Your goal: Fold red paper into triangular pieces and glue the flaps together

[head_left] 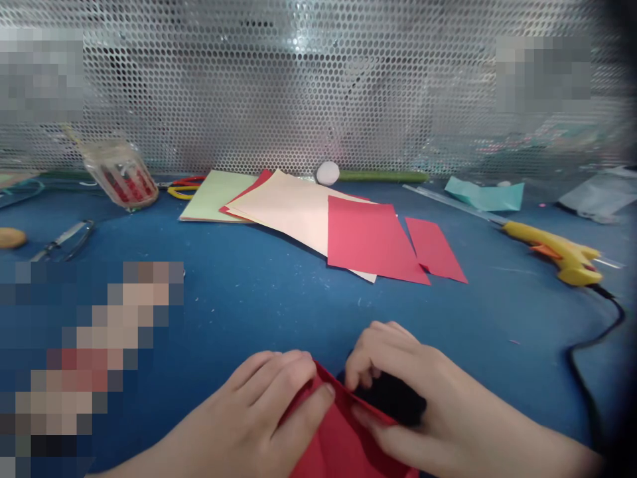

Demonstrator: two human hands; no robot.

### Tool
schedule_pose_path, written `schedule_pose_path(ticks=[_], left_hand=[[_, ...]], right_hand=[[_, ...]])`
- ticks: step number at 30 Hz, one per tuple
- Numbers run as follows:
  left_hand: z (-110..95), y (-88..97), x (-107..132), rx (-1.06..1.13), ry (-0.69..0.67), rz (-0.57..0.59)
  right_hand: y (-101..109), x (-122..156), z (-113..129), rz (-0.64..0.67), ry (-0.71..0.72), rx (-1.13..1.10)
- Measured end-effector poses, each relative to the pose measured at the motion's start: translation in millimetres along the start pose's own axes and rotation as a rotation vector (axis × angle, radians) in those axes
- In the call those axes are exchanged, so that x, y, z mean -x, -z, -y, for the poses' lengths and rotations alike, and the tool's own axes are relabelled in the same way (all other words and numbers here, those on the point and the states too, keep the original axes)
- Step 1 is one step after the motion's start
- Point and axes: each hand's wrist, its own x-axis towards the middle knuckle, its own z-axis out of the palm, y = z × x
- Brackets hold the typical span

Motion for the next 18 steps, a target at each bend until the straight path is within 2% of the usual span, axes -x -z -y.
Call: schedule_pose_path(ticks=[5, 9, 15, 18], left_hand=[[-1.9, -1.4, -5.2, -0.001, -0.006, -0.012], [-2.3, -1.8, -6.3, 0.000, -0.024, -0.022], [1.4, 0.6, -0.8, -0.010, -0.038, -0.031], [5.0, 3.4, 1.5, -0.020, -0.105, -0.055]], right_hand=[[13.3, -0.6, -5.4, 0.153, 0.022, -0.189], [18.4, 1.0, -12.5, 0.219, 0.067, -0.232], [23.5, -1.0, -8.7, 0.220, 0.193, -0.279], [25.5, -3.0, -6.1, 0.184, 0.264, -0.281]])
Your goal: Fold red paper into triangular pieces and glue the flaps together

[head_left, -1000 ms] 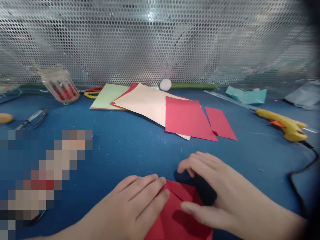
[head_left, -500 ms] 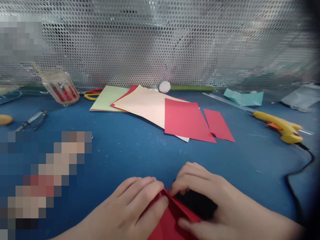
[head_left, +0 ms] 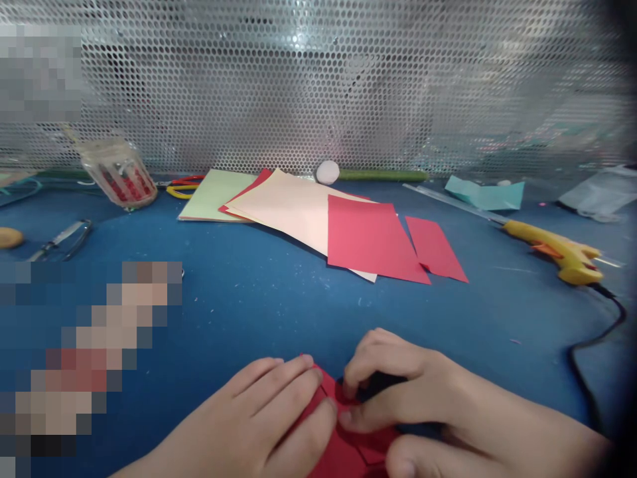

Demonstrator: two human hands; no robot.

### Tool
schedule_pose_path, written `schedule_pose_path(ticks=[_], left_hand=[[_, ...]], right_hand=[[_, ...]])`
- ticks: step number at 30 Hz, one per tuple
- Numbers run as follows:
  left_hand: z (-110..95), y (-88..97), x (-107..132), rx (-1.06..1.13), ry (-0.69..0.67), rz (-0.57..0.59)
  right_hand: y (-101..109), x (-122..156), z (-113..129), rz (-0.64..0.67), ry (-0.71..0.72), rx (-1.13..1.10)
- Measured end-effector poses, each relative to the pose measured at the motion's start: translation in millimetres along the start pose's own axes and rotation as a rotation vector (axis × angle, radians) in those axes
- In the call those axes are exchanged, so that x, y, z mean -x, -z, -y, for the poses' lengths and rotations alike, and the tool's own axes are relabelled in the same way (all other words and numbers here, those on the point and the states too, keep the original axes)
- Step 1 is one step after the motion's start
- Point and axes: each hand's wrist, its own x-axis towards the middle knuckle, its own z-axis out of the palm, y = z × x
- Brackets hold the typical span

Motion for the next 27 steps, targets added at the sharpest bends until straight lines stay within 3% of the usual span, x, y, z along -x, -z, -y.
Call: schedule_pose_path(ticks=[8, 16, 22, 27], left_hand=[[4.0, 4.8, -1.5, -0.026, -0.059, -0.075], [-1.8, -12.4, 1.2, -0.023, 0.087, -0.201], [1.1, -3.9, 3.6, 0.120, 0.201, -0.062], [2.3, -1.7, 2.2, 0.154, 0.209, -0.066]], right_hand=[[-3.8, 4.9, -0.8, 0.014, 0.047, 0.064], [-10.2, 6.4, -1.1, 0.062, -0.034, 0.181], [-2.6, 10.1, 0.5, 0.012, -0.123, 0.335], [-7.4, 14.0, 0.0, -0.108, -0.152, 0.438]])
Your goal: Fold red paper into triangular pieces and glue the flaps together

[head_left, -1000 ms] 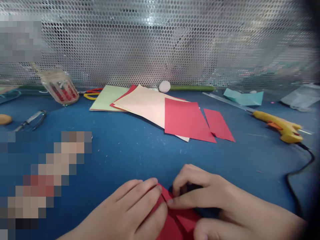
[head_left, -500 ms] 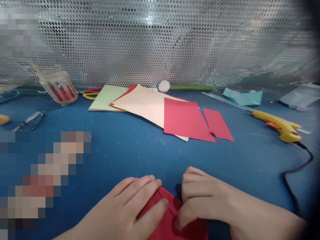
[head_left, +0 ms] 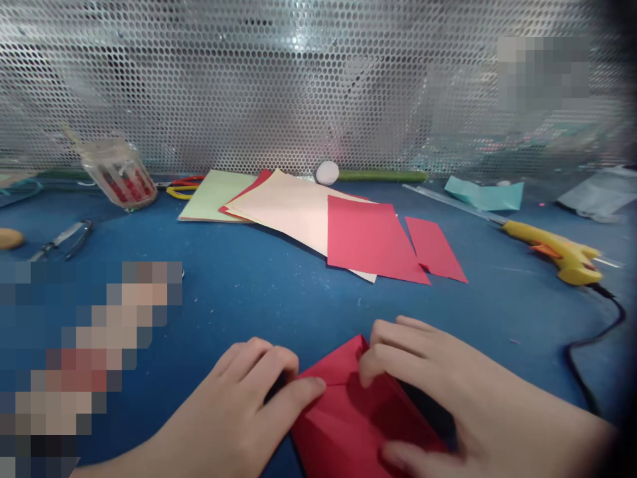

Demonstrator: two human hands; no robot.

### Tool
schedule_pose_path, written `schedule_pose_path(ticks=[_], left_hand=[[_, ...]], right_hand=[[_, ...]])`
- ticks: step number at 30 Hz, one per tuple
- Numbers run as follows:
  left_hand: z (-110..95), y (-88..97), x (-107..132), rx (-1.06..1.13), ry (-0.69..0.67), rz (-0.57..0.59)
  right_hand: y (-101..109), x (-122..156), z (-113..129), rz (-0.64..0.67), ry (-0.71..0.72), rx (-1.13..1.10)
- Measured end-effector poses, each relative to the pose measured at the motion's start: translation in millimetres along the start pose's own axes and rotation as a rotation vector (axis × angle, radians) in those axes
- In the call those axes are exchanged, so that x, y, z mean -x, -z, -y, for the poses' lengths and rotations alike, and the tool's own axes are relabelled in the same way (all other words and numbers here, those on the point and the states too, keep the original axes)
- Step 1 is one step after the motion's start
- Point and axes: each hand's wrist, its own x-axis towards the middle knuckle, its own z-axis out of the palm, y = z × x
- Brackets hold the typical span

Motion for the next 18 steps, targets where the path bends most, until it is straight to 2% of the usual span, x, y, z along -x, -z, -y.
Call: schedule_pose_path(ticks=[4, 8, 13, 18], left_hand=[[3.6, -10.2, 5.5, -0.018, -0.050, -0.061], [4.1, -8.9, 4.8, -0.092, -0.071, 0.056], [-2.3, -0.2, -1.9, -0.149, -0.113, 0.058], [-5.5, 4.2, 1.4, -0.216, -0.201, 0.025]], right_hand=[[-2.5, -6.1, -5.3, -0.131, 0.058, 0.074], [0.7, -6.6, -16.5, -0.275, 0.180, 0.213], [5.3, 3.2, -22.1, -0.270, 0.248, 0.329], [3.3, -2.5, -12.3, -0.321, 0.231, 0.287]])
